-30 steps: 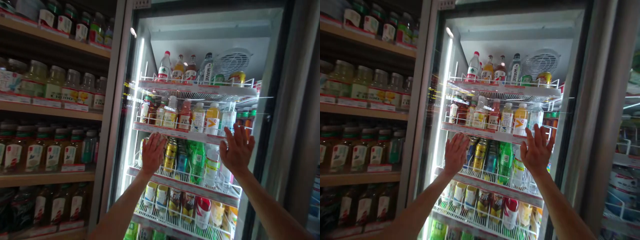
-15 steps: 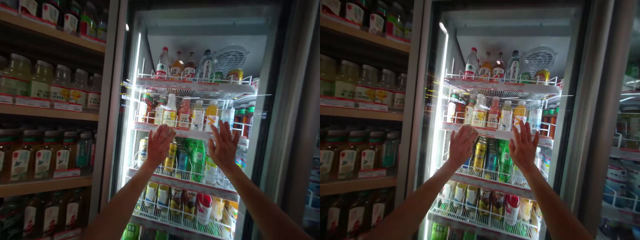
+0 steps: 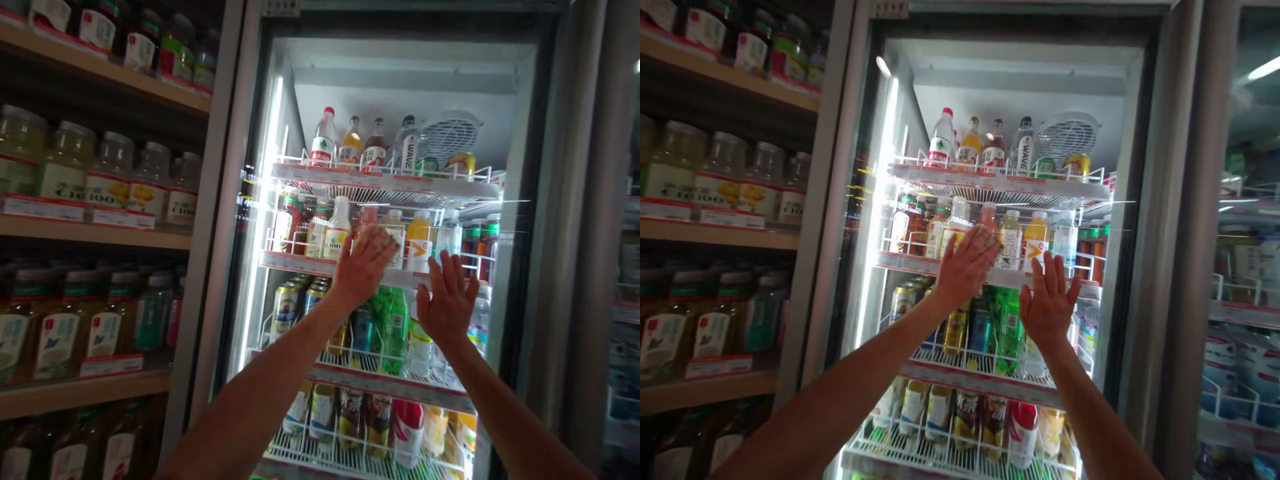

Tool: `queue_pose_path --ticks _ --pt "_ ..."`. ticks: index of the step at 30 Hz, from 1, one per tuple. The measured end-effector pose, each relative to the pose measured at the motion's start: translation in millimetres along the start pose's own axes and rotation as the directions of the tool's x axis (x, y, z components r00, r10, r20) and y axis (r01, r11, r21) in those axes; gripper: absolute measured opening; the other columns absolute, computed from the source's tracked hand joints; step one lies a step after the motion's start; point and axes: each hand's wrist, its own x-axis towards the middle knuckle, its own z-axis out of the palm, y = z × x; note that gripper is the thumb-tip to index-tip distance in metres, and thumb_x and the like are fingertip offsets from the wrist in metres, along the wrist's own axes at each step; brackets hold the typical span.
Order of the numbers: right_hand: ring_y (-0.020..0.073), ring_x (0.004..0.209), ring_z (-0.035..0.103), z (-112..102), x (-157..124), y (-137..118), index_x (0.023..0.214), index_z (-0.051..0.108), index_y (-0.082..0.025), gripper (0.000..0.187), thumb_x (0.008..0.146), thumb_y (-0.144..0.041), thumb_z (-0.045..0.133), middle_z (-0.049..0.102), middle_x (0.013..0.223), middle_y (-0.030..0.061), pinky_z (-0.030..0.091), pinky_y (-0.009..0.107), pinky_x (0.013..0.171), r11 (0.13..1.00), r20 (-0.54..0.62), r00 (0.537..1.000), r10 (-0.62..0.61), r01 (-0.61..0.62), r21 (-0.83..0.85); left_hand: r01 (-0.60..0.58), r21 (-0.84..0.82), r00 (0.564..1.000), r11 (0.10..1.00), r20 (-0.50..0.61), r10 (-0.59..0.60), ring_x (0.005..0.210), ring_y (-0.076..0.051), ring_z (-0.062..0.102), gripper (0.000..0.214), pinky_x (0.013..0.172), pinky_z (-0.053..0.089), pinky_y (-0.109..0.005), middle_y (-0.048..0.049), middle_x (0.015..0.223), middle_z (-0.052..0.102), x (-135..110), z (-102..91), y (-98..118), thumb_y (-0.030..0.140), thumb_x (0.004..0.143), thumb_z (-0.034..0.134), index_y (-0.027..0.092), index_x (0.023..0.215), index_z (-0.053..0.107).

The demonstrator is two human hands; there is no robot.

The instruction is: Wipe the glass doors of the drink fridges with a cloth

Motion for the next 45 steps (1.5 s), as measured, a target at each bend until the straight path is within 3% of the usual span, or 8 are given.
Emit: queue_pose_path --ticks 5,12,19,26,29,33,38,45 --pt "0.0262 0.138 0.030 0 1 -1 0.144 0.027 -0.020 0.060 0.087 -0.029 0.042 0.039 0.145 0.0131 0.015 0.051 0.111 1.000 -0.003 1.000 -0.014 0.014 -0.010 0.363 0.060 0.929 0.930 -0.095 -0.357 0.135 -0.031 0.031 0.043 0.108 0.025 -0.055 -0.0107 0.141 0.043 41 -19.3 -54 0.023 0.088 0.038 0.020 0.129 0.050" --pt "0.0273 0.136 0.032 2 -2 1 0.146 0.021 -0.022 0.062 0.088 -0.028 0.043 0.039 0.146 0.0134 0.018 0.052 0.110 0.998 -0.049 0.997 -0.061 0.060 -0.010 -0.100 0.037 0.995 0.994 -0.015 0.101 0.134 -0.022 0.035 0.040 0.112 0.022 -0.047 -0.0012 0.137 0.049 47 3.0 -19 0.024 0.089 0.039 0.028 0.127 0.051" --pt "0.0272 0.136 0.032 0 27 13 0.144 0.024 -0.019 0.059 0.089 -0.028 0.041 0.040 0.144 0.0150 0.020 0.052 0.109 0.996 -0.042 0.996 -0.081 0.080 -0.029 0.415 0.104 0.900 0.904 -0.192 -0.391 0.132 -0.031 0.036 0.041 0.105 0.029 -0.055 -0.0127 0.137 0.048 50 -28.5 -87 0.023 0.087 0.040 0.018 0.126 0.053" --pt "0.0291 0.137 0.031 8 86 34 0.140 0.034 -0.014 0.052 0.092 -0.033 0.032 0.039 0.145 0.0160 0.022 0.054 0.109 0.995 -0.020 1.000 0.002 -0.004 -0.096 -0.114 0.103 0.990 0.988 -0.067 0.121 0.133 -0.024 0.035 0.037 0.108 0.029 -0.045 -0.0011 0.136 0.050 60 20.4 14 0.026 0.089 0.041 0.026 0.124 0.054" --pt "0.0279 0.136 0.033 11 83 36 0.141 0.033 -0.015 0.052 0.092 -0.031 0.033 0.043 0.142 0.0153 0.024 0.052 0.109 0.997 -0.076 0.997 -0.006 0.000 -0.082 -0.156 0.124 0.985 0.980 -0.053 0.163 0.132 -0.023 0.036 0.038 0.108 0.028 -0.047 -0.0003 0.137 0.050 74 27.0 18 0.026 0.090 0.039 0.028 0.125 0.052" --pt "0.0285 0.134 0.035 12 79 35 0.142 0.031 -0.016 0.052 0.092 -0.031 0.033 0.044 0.141 0.0152 0.027 0.051 0.106 0.996 -0.099 0.995 -0.020 0.012 -0.085 0.171 0.162 0.982 0.972 -0.108 -0.155 0.132 -0.025 0.037 0.041 0.107 0.029 -0.052 -0.0039 0.138 0.049 87 -2.4 -47 0.024 0.089 0.039 0.027 0.128 0.050" --pt "0.0291 0.136 0.031 11 79 33 0.144 0.025 -0.016 0.056 0.092 -0.032 0.037 0.040 0.144 0.0157 0.027 0.052 0.106 0.995 -0.063 0.998 -0.017 0.010 -0.101 0.499 0.166 0.857 0.851 -0.244 -0.455 0.130 -0.032 0.038 0.040 0.102 0.032 -0.057 -0.0140 0.136 0.048 84 -27.1 -93 0.023 0.088 0.038 0.017 0.124 0.053" --pt "0.0287 0.137 0.031 11 79 33 0.144 0.025 -0.018 0.056 0.091 -0.031 0.038 0.039 0.145 0.0148 0.025 0.053 0.107 0.996 -0.073 0.997 -0.025 0.019 -0.086 0.094 0.175 0.995 0.980 -0.052 -0.086 0.132 -0.023 0.037 0.041 0.107 0.029 -0.050 -0.0029 0.138 0.048 73 -9.0 -50 0.025 0.088 0.040 0.028 0.128 0.049"
